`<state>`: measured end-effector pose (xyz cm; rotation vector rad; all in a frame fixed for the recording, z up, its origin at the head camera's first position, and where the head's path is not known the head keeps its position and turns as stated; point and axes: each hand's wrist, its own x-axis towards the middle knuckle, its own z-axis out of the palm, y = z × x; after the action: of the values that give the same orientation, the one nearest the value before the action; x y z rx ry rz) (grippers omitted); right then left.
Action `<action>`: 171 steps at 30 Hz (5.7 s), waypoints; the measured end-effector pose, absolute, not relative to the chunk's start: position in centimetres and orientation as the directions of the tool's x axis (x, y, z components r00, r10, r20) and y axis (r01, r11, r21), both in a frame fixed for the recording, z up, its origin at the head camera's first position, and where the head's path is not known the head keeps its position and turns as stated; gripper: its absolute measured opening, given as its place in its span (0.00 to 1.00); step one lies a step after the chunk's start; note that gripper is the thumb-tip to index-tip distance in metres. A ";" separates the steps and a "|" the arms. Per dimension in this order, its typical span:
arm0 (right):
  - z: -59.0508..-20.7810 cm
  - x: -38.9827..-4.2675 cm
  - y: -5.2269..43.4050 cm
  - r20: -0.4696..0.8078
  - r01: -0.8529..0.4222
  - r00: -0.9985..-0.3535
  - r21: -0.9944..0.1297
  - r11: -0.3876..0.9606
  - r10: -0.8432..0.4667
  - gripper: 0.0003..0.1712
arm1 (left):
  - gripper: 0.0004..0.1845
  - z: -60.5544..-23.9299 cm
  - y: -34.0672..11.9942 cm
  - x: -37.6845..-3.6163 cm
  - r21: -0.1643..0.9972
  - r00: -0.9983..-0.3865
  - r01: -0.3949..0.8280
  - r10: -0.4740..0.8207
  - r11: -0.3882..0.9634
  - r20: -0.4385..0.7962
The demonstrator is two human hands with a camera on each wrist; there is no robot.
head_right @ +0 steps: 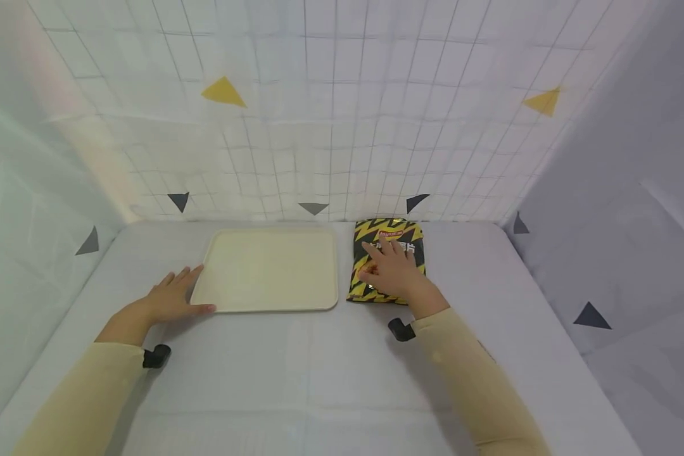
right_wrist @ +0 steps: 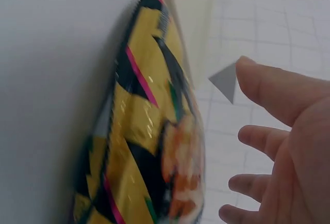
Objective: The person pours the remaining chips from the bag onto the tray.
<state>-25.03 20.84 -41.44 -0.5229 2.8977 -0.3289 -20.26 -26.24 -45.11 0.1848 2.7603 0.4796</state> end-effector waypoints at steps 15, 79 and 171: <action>-44.0 -25.9 18.3 -0.237 -0.238 -0.934 -0.148 0.960 -0.268 0.43 | 0.63 -45.2 -26.5 -20.3 0.353 -0.933 0.062 0.180 0.933 -0.312; -45.4 -26.1 19.3 -0.183 -0.340 -0.910 -0.184 0.922 -0.372 0.32 | 0.65 -45.7 -26.6 -20.5 0.360 -0.934 0.045 0.167 0.932 -0.317; -43.0 -21.0 28.2 0.679 -0.704 -0.672 -0.464 0.537 -0.294 0.20 | 0.64 -46.1 -26.9 -20.9 0.362 -0.929 0.038 0.166 0.931 -0.330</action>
<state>-21.04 28.16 -42.98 -1.1500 3.1983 -1.4449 -20.94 -26.87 -46.06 0.1492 2.7293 0.5012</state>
